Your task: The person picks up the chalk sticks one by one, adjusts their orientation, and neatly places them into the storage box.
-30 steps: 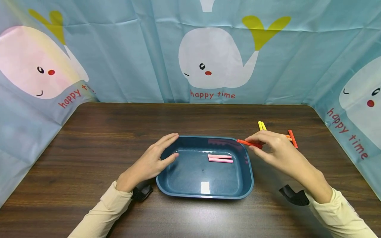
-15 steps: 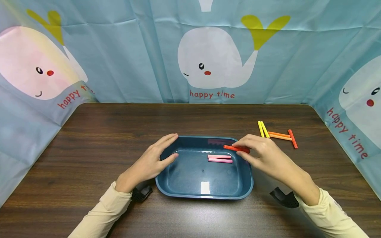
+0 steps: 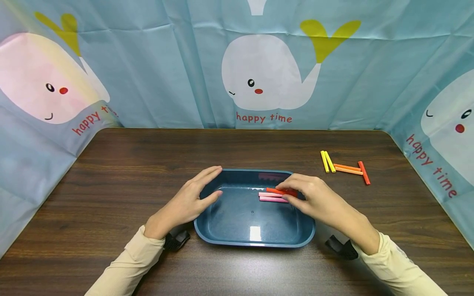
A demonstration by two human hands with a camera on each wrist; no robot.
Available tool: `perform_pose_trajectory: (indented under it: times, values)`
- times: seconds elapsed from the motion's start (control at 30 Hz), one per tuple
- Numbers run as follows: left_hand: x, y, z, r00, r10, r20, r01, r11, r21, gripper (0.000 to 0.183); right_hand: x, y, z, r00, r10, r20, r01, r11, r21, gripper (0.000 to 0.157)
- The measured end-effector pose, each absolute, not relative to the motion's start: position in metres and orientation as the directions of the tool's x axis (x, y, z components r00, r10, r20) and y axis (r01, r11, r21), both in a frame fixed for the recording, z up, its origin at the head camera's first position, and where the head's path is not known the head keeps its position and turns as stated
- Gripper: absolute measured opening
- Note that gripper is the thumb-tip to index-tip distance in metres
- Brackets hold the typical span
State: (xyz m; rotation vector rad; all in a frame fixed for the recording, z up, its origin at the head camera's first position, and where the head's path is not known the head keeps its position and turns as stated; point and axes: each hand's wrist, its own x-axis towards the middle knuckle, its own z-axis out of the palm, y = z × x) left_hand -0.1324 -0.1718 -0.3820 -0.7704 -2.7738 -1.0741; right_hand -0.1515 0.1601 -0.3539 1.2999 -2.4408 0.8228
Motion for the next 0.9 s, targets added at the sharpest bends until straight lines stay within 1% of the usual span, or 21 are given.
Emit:
perform_pose_trajectory:
  times: [0.27,0.7,0.9]
  values:
    - [-0.133,-0.172,-0.383,-0.870,0.429,0.244,0.482,0.633,0.605,0.061,-0.150,0.150,-0.359,-0.615,-0.701,0.361,-0.782,0.485,-0.391,0.023]
    - [-0.133,-0.172,-0.382,-0.874,0.425,0.235,0.473,0.637,0.609,0.062,-0.151,0.141,-0.368,-0.629,-0.722,0.287,-0.771,0.534,-0.347,0.017]
    - [-0.132,-0.172,-0.381,-0.873,0.427,0.236,0.475,0.636,0.608,0.062,-0.150,0.139,-0.369,-0.648,-0.722,0.243,-0.754,0.563,-0.339,0.016]
